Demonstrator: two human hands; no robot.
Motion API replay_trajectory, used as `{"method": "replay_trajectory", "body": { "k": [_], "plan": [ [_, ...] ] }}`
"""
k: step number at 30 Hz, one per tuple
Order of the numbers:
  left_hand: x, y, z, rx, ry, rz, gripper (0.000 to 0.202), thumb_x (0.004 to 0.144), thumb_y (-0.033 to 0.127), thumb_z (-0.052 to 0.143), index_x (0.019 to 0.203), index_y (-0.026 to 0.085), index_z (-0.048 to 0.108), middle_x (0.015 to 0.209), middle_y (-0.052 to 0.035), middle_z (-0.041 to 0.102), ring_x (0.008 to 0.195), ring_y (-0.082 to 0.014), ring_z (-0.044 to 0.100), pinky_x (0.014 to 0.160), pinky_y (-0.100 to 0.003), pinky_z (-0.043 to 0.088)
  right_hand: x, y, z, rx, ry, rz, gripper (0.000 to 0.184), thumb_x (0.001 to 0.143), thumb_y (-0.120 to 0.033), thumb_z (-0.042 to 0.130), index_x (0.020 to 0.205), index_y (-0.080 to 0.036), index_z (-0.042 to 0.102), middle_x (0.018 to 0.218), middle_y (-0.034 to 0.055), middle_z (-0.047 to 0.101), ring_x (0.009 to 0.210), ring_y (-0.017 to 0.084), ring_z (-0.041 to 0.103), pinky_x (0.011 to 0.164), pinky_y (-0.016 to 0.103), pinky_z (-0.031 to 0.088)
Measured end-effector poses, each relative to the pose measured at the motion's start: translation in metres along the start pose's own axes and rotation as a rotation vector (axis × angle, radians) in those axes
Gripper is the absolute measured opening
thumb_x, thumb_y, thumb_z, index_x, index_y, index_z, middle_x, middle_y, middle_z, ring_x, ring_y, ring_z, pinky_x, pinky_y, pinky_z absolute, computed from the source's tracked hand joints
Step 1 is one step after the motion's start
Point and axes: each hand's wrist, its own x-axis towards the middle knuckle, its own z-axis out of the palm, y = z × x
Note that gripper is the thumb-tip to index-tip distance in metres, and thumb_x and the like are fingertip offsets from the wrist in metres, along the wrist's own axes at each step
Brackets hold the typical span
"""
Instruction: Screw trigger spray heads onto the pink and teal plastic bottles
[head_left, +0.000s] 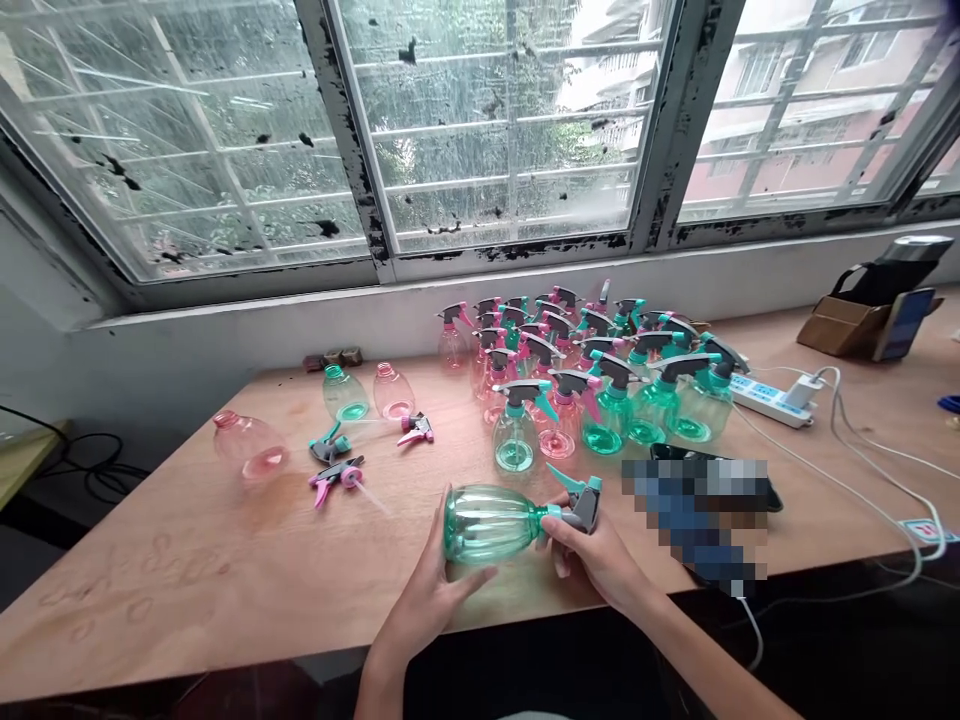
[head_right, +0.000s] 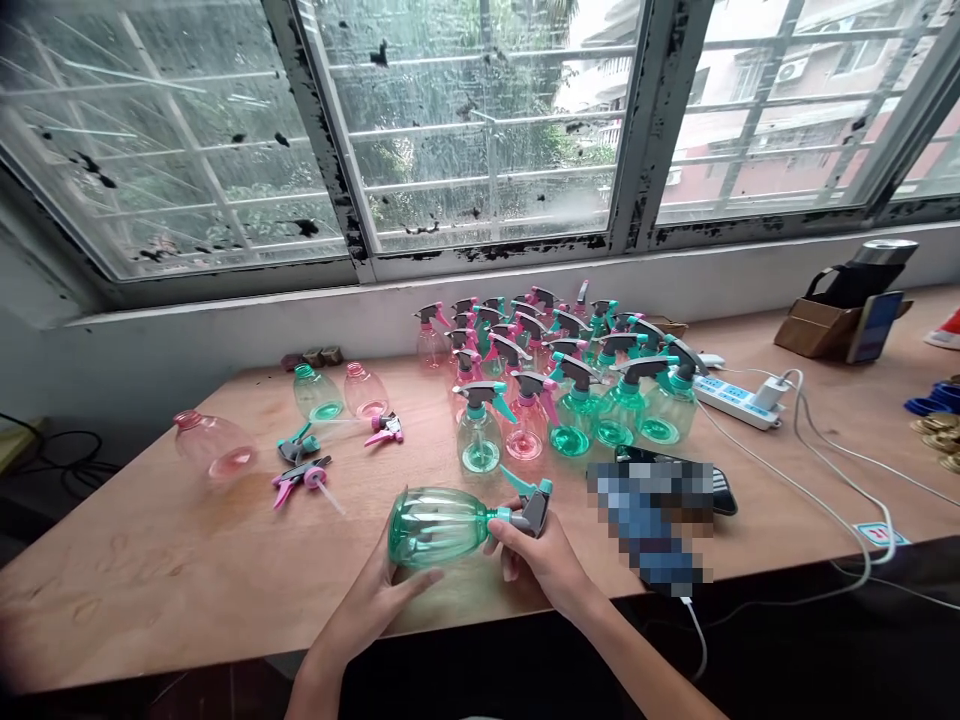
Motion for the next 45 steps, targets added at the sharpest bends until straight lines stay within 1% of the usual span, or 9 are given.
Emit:
{"method": "replay_trajectory", "body": {
  "k": [6,12,18,21,26,34,40,42,45],
  "plan": [
    [-0.002,0.001,0.001,-0.048,-0.025,0.027,0.103,0.087,0.033,0.072,0.158,0.033,-0.003,0.164,-0.0067,0.03,0.147,-0.0285,0.034,0.124,-0.046,0.019,-0.002,0.001,-0.001,-0.011,-0.027,-0.016,0.038,0.077,-0.044,0.082,0.09,-0.019,0.057,0.063,0.0,0.074,0.039,0.011,0.055,0.04,0.022,0.042],
    [0.001,-0.004,-0.003,-0.053,-0.057,0.013,0.095,0.087,0.038,0.071,0.159,0.03,0.01,0.156,-0.0114,0.044,0.142,-0.0346,0.041,0.12,-0.051,0.028,0.0,0.002,-0.003,-0.004,-0.048,-0.035,0.037,0.077,-0.043,0.083,0.09,-0.02,0.057,0.064,0.0004,0.074,0.04,0.011,0.055,0.04,0.023,0.043],
    [0.003,-0.008,-0.002,-0.049,-0.04,0.038,0.107,0.084,0.033,0.075,0.158,0.035,-0.002,0.164,-0.0078,0.029,0.148,-0.0322,0.031,0.123,-0.051,0.019,-0.001,0.004,-0.004,-0.003,-0.05,-0.053,0.034,0.078,-0.042,0.082,0.091,-0.021,0.057,0.063,-0.0006,0.074,0.041,0.011,0.055,0.04,0.022,0.043],
    [0.002,-0.006,-0.001,-0.04,-0.041,0.053,0.11,0.081,0.032,0.078,0.158,0.035,-0.001,0.162,-0.008,0.032,0.148,-0.0331,0.031,0.124,-0.051,0.018,-0.001,0.004,-0.004,-0.009,-0.046,-0.053,0.035,0.078,-0.041,0.082,0.091,-0.02,0.057,0.062,-0.0004,0.074,0.039,0.011,0.055,0.04,0.023,0.042],
    [0.0,-0.001,-0.001,-0.03,-0.055,0.083,0.093,0.089,0.036,0.069,0.159,0.031,0.006,0.159,-0.0116,0.039,0.145,-0.0339,0.037,0.121,-0.05,0.026,-0.001,0.005,-0.004,-0.011,-0.034,-0.059,0.036,0.077,-0.042,0.082,0.091,-0.021,0.056,0.064,0.0008,0.075,0.039,0.012,0.055,0.039,0.023,0.042],
    [0.0,-0.01,0.0,-0.026,-0.034,0.115,0.107,0.084,0.03,0.075,0.157,0.038,-0.003,0.166,-0.0037,0.023,0.151,-0.0303,0.024,0.125,-0.049,0.018,0.0,0.008,-0.006,-0.003,-0.042,-0.069,0.035,0.078,-0.041,0.082,0.09,-0.022,0.055,0.064,0.0002,0.075,0.039,0.012,0.055,0.039,0.023,0.043],
    [0.0,-0.007,-0.001,-0.027,-0.05,0.098,0.09,0.092,0.039,0.064,0.159,0.03,0.006,0.158,-0.0105,0.04,0.148,-0.0334,0.032,0.122,-0.051,0.024,-0.002,0.006,-0.004,0.001,-0.049,-0.07,0.032,0.078,-0.038,0.083,0.09,-0.021,0.057,0.062,-0.0017,0.073,0.039,0.011,0.055,0.04,0.022,0.043],
    [0.001,-0.006,-0.002,-0.028,-0.056,0.099,0.085,0.093,0.042,0.061,0.159,0.029,0.008,0.158,-0.0112,0.041,0.147,-0.0336,0.033,0.121,-0.05,0.027,-0.001,0.005,-0.005,0.006,-0.049,-0.07,0.032,0.079,-0.037,0.083,0.09,-0.021,0.057,0.062,-0.0019,0.073,0.039,0.011,0.055,0.039,0.022,0.043],
    [0.002,-0.007,-0.001,-0.027,-0.057,0.097,0.093,0.089,0.039,0.068,0.159,0.031,0.007,0.161,-0.0102,0.035,0.147,-0.034,0.033,0.121,-0.05,0.027,0.0,0.006,-0.006,0.015,-0.041,-0.068,0.031,0.08,-0.038,0.082,0.09,-0.022,0.057,0.063,-0.0017,0.073,0.038,0.011,0.055,0.038,0.021,0.042]
  ]
}}
